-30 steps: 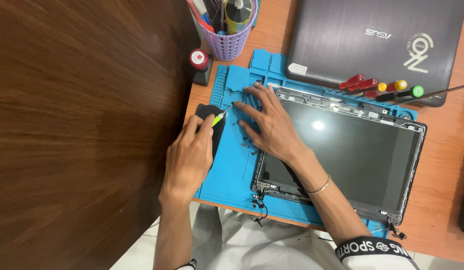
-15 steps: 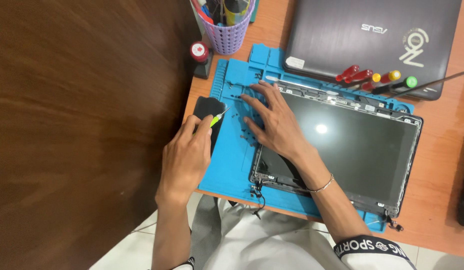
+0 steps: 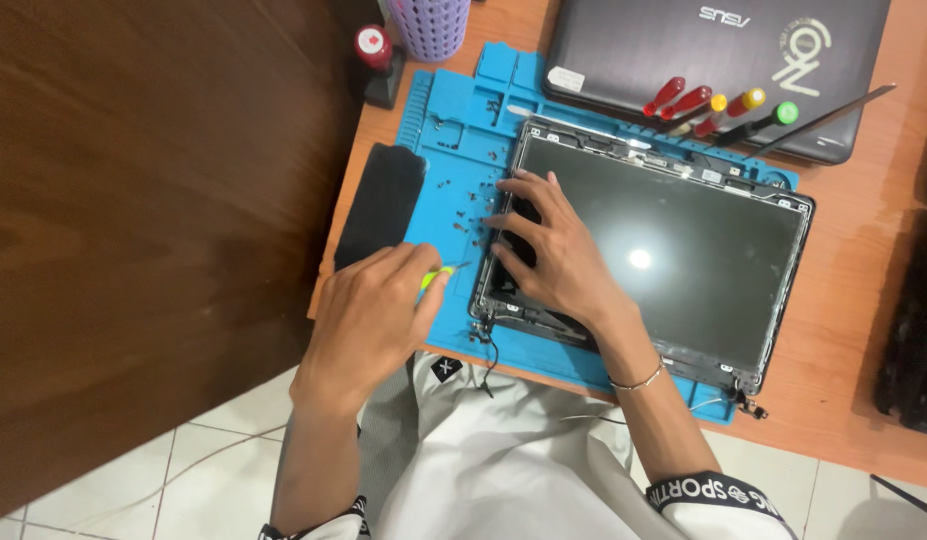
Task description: The person aligns a laptop screen bezel onto the display assembly, then uses a small screwdriver to fasten screws into the screen hinge and frame.
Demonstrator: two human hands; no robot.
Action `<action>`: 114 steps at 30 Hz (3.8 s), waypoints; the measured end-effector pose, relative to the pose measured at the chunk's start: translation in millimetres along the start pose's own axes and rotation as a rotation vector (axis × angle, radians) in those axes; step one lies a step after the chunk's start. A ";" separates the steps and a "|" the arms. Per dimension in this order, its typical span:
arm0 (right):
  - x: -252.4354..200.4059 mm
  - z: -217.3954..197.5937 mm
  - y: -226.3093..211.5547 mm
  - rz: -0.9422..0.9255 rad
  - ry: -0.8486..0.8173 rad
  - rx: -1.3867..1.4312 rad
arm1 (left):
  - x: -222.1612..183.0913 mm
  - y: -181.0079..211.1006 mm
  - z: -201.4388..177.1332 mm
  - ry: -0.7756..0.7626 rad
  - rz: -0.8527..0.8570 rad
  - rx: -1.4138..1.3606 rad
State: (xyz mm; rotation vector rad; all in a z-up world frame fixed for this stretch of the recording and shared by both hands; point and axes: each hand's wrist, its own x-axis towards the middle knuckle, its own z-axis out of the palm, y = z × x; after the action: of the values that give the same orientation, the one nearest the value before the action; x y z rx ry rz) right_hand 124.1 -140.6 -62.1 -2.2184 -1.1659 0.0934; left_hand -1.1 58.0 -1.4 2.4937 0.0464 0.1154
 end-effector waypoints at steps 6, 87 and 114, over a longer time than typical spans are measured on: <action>-23.2 -6.5 -1.0 0.009 -0.049 0.046 | -6.7 12.4 15.7 -0.109 0.033 -0.002; -58.4 -3.2 5.4 -0.009 -0.007 0.126 | 3.9 62.4 47.9 -0.239 0.078 0.352; -59.5 -1.8 6.8 -0.004 -0.002 0.132 | 2.6 63.8 42.0 -0.242 0.044 0.274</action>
State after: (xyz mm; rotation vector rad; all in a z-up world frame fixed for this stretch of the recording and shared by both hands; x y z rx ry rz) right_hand 93.4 -189.8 -77.2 -2.1010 -1.1324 0.1659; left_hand 5.8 -18.0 3.8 2.7639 -0.0999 -0.1870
